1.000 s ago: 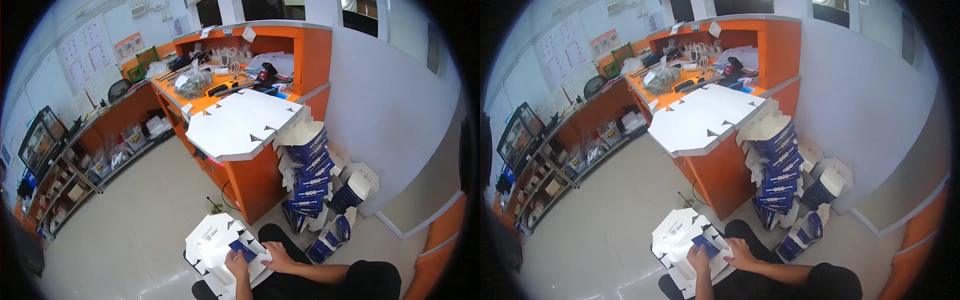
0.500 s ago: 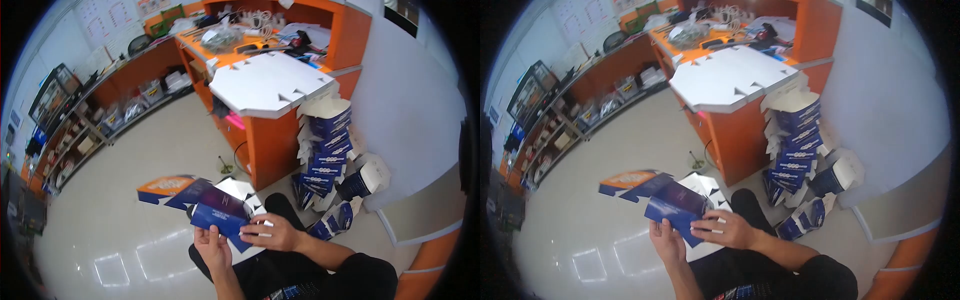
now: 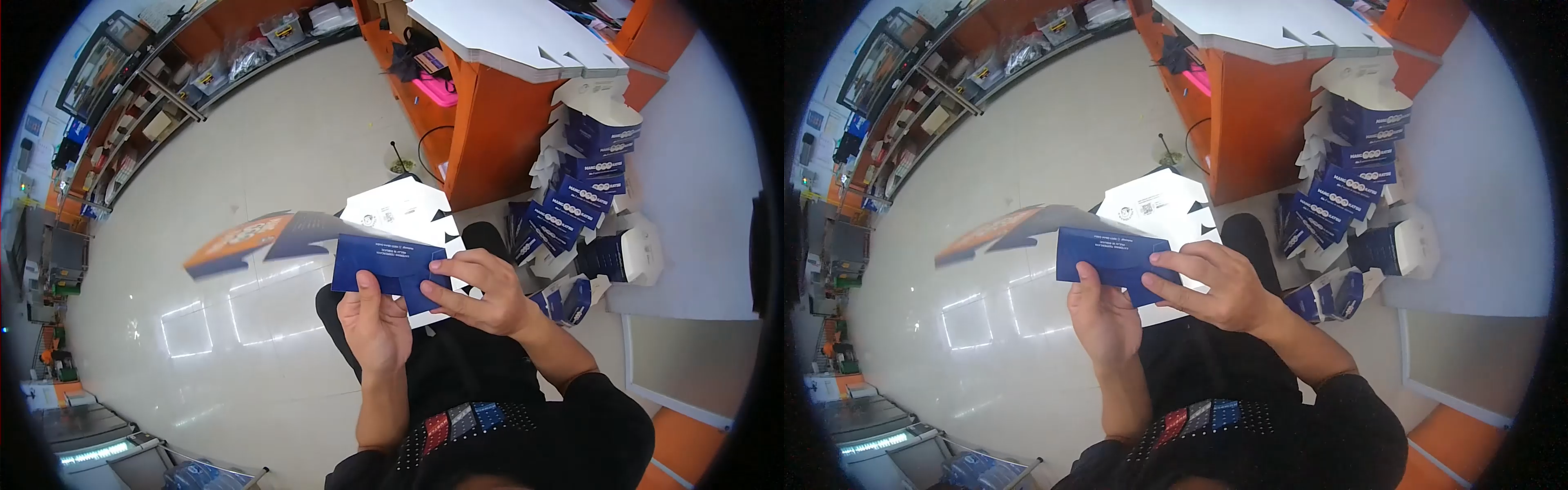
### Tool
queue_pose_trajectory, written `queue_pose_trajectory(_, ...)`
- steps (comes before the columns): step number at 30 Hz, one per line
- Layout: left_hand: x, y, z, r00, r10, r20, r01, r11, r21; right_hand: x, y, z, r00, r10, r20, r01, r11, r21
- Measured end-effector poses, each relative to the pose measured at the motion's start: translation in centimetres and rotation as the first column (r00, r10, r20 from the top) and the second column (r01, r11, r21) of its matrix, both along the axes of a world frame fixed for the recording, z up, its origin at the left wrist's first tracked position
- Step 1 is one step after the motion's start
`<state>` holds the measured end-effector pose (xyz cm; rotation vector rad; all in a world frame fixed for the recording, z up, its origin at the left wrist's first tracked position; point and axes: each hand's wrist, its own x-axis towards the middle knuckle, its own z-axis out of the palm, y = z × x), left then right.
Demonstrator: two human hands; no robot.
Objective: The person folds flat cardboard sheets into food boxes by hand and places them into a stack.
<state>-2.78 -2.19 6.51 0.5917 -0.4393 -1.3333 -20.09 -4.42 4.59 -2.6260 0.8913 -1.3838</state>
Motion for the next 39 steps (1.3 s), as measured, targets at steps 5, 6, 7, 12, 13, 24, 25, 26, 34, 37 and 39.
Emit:
queue_pose_trajectory(5,-1.0,0.6,-0.2,0.991,0.068,0.112,-0.069,0.998,0.004,0.9,0.5,-0.7,0.994,-0.026,0.102,0.023,0.999,0.026)
queue_pose_trajectory(6,-1.3,1.0,-0.7,0.991,0.036,0.127,-0.037,0.999,0.003,1.2,0.6,-0.8,0.991,-0.032,0.13,0.027,0.999,0.039)
queue_pose_trajectory(7,-1.7,1.6,-1.4,0.99,0.003,0.143,-0.004,1.0,0.003,1.2,0.8,-0.7,0.988,-0.072,0.135,0.065,0.996,0.061)
queue_pose_trajectory(12,-1.8,2.8,-3.9,0.823,0.003,0.568,-0.071,0.993,0.097,1.1,1.1,0.2,0.966,-0.102,0.236,0.038,0.964,0.263)
queue_pose_trajectory(13,-2.3,2.9,-3.3,0.737,0.004,0.676,-0.122,0.984,0.127,1.1,1.2,1.4,0.959,-0.105,0.263,0.011,0.941,0.337)
queue_pose_trajectory(24,-5.5,1.9,-13.8,0.529,-0.069,0.846,0.121,0.993,0.006,1.2,1.4,2.8,0.98,0.084,0.181,-0.073,0.995,-0.065)
queue_pose_trajectory(25,-5.2,1.7,-14.4,0.503,-0.085,0.86,0.149,0.989,0.011,1.1,1.4,2.2,0.986,0.051,0.161,-0.031,0.992,-0.124)
queue_pose_trajectory(26,-4.9,1.5,-15.0,0.468,-0.098,0.878,0.175,0.984,0.016,0.8,1.4,1.5,0.985,0.03,0.169,-0.009,0.992,-0.123)
queue_pose_trajectory(34,-1.9,0.0,-20.1,0.23,-0.174,0.958,0.337,0.937,0.089,1.4,2.1,-2.6,0.949,-0.255,0.187,0.241,0.966,0.096)
queue_pose_trajectory(37,-1.0,-0.1,-21.3,0.2,-0.187,0.962,0.376,0.921,0.1,1.8,2.6,-2.7,0.943,-0.315,0.109,0.299,0.943,0.145)
queue_pose_trajectory(39,-0.6,0.3,-21.4,0.221,-0.203,0.954,0.361,0.926,0.113,2.2,3.0,-2.8,0.938,-0.327,0.112,0.31,0.939,0.148)
